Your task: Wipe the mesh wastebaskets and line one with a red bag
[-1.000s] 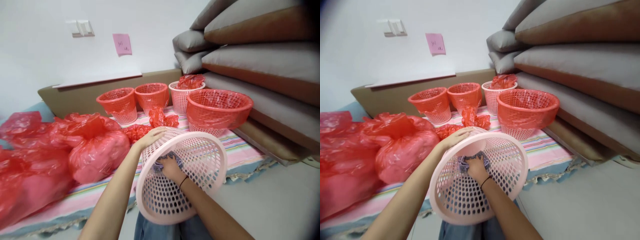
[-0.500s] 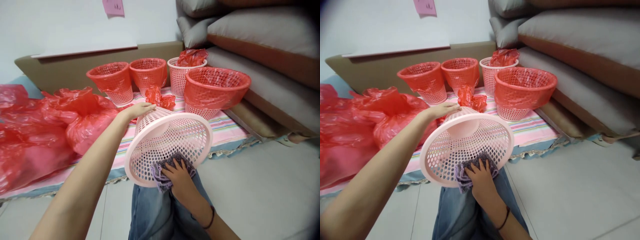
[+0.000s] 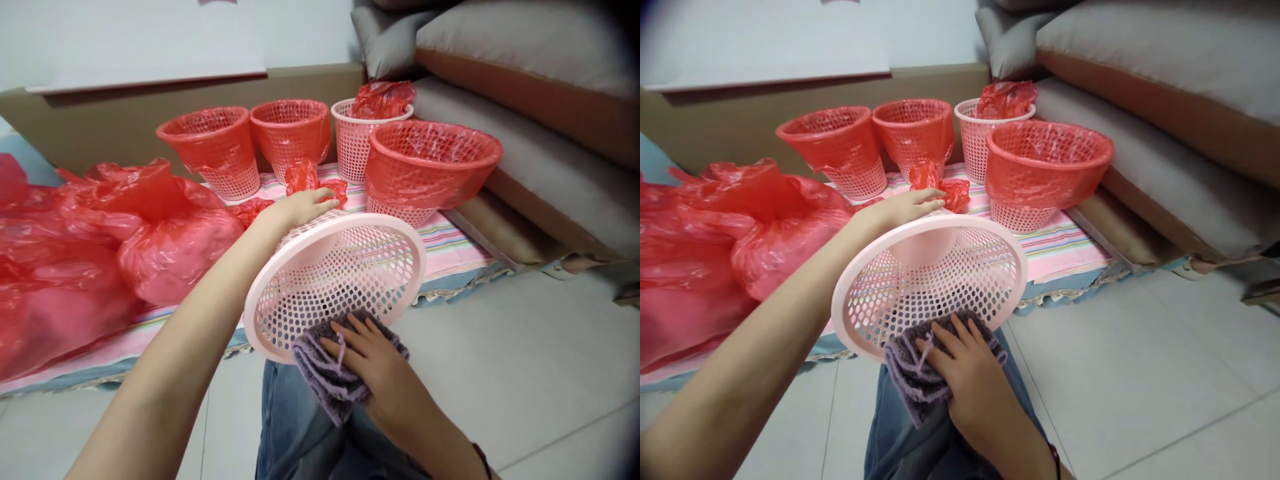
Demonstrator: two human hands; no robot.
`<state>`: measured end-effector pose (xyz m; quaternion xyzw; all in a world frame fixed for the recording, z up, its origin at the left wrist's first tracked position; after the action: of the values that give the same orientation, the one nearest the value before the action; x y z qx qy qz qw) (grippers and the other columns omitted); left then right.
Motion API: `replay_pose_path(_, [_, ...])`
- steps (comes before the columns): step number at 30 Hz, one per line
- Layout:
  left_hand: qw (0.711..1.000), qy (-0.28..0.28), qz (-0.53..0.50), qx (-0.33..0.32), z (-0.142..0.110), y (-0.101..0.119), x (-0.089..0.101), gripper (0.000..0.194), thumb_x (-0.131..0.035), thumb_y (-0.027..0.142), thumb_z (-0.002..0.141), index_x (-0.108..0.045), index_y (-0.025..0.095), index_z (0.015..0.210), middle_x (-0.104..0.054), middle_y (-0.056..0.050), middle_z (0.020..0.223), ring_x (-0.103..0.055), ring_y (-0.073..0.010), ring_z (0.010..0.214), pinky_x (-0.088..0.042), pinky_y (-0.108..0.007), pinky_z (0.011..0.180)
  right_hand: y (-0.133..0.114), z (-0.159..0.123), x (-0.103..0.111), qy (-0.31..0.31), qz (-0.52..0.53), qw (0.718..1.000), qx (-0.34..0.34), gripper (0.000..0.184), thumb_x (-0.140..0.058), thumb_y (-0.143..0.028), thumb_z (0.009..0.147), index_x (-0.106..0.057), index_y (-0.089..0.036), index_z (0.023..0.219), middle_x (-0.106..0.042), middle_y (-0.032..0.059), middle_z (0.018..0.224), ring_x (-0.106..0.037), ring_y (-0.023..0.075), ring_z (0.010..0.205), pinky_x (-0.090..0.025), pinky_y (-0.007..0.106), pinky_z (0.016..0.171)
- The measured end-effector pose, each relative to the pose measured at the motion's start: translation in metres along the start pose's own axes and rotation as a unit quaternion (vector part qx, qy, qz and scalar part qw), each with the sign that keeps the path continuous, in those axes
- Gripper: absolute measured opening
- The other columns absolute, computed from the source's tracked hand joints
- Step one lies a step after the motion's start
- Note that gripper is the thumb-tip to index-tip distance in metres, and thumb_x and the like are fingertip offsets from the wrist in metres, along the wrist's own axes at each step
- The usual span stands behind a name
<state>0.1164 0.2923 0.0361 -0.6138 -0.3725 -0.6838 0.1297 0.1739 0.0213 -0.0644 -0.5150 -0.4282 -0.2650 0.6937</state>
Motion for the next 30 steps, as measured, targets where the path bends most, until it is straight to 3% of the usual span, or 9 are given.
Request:
replay_pose_path(3, [0.993,-0.044,-0.086,-0.074,0.003,0.004,-0.011,0.06,-0.027,0.049,0.096,-0.053,0.016,0.138,-0.047,-0.006,0.153,-0.04,-0.0181,0.142,-0.024,-0.025,0.116,0.003,0.041,0.012,0.059,-0.041,0.997,0.036,0.069,-0.045,-0.003,0.075,-0.057,-0.027,0.139,-0.05,0.0034,0.15,-0.034,0.0366,0.142,-0.026,0.062,0.116])
replay_pose_path(5, [0.987,-0.066,-0.126,-0.079,0.006,0.004,-0.017,0.059,-0.025,0.047,0.097,-0.057,0.014,0.134,-0.053,-0.007,0.148,-0.046,-0.0178,0.137,-0.027,-0.026,0.115,0.01,0.078,0.012,0.074,-0.073,0.994,0.036,0.057,-0.043,-0.004,0.083,-0.062,-0.023,0.134,-0.053,0.0071,0.146,-0.037,0.0367,0.139,-0.024,0.061,0.116])
replay_pose_path(10, [0.985,-0.067,-0.146,-0.071,0.015,0.0,-0.022,0.051,-0.027,0.045,0.096,-0.067,0.02,0.116,-0.068,-0.003,0.128,-0.059,-0.0209,0.121,-0.036,-0.032,0.11,0.035,0.169,-0.012,0.062,-0.091,0.994,0.003,0.045,-0.043,-0.014,0.094,-0.058,-0.021,0.136,-0.051,0.011,0.146,-0.035,0.0331,0.138,-0.015,0.055,0.119])
replay_pose_path(13, [0.986,-0.067,-0.142,-0.064,0.019,-0.004,-0.024,0.047,-0.031,0.045,0.096,-0.068,0.024,0.114,-0.069,0.0,0.127,-0.061,-0.0206,0.117,-0.038,-0.032,0.108,0.052,0.198,-0.034,0.063,-0.074,0.995,-0.03,0.048,-0.045,-0.017,0.094,-0.052,-0.02,0.142,-0.051,0.0131,0.146,-0.034,0.0345,0.138,-0.012,0.057,0.118])
replay_pose_path(18, [0.985,-0.067,-0.153,-0.044,0.027,-0.009,-0.03,0.044,-0.035,0.042,0.093,-0.069,0.023,0.114,-0.067,-0.002,0.131,-0.06,-0.0213,0.119,-0.04,-0.033,0.108,0.079,0.205,-0.076,0.049,-0.043,0.995,-0.081,0.051,-0.043,-0.01,0.091,-0.052,-0.017,0.141,-0.056,0.0147,0.139,-0.035,0.0316,0.137,-0.012,0.057,0.117])
replay_pose_path(21, [0.983,-0.069,-0.165,-0.044,0.025,-0.009,-0.029,0.045,-0.035,0.042,0.093,-0.069,0.021,0.114,-0.068,-0.003,0.129,-0.06,-0.0213,0.118,-0.04,-0.033,0.107,0.087,0.204,-0.088,0.041,-0.03,0.995,-0.09,0.051,-0.041,-0.007,0.09,-0.055,-0.018,0.138,-0.057,0.0124,0.138,-0.036,0.0288,0.136,-0.012,0.054,0.118])
replay_pose_path(26, [0.978,-0.07,-0.182,-0.067,0.014,-0.005,-0.024,0.046,-0.032,0.043,0.095,-0.068,0.024,0.118,-0.068,0.0,0.128,-0.06,-0.0189,0.118,-0.04,-0.031,0.108,0.084,0.195,-0.082,0.021,-0.017,0.996,-0.084,0.049,-0.041,-0.005,0.087,-0.062,-0.019,0.129,-0.061,0.011,0.13,-0.041,0.0269,0.131,-0.015,0.052,0.117])
replay_pose_path(30, [0.975,-0.068,-0.195,-0.083,0.011,-0.003,-0.024,0.048,-0.032,0.044,0.094,-0.067,0.023,0.119,-0.067,-0.001,0.13,-0.057,-0.0201,0.123,-0.035,-0.031,0.111,0.071,0.162,-0.071,0.005,-0.003,0.998,-0.066,0.051,-0.039,-0.004,0.086,-0.064,-0.021,0.127,-0.063,0.009,0.127,-0.044,0.0251,0.128,-0.015,0.052,0.117])
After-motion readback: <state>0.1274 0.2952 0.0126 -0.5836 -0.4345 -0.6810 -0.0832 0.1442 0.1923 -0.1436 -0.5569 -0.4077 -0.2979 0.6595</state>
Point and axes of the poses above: each hand's wrist, its own z-axis towards the middle knuckle, its own x-axis out of the back of the hand, y = z × x, the point moved 5 cm from there along z, towards the middle knuckle
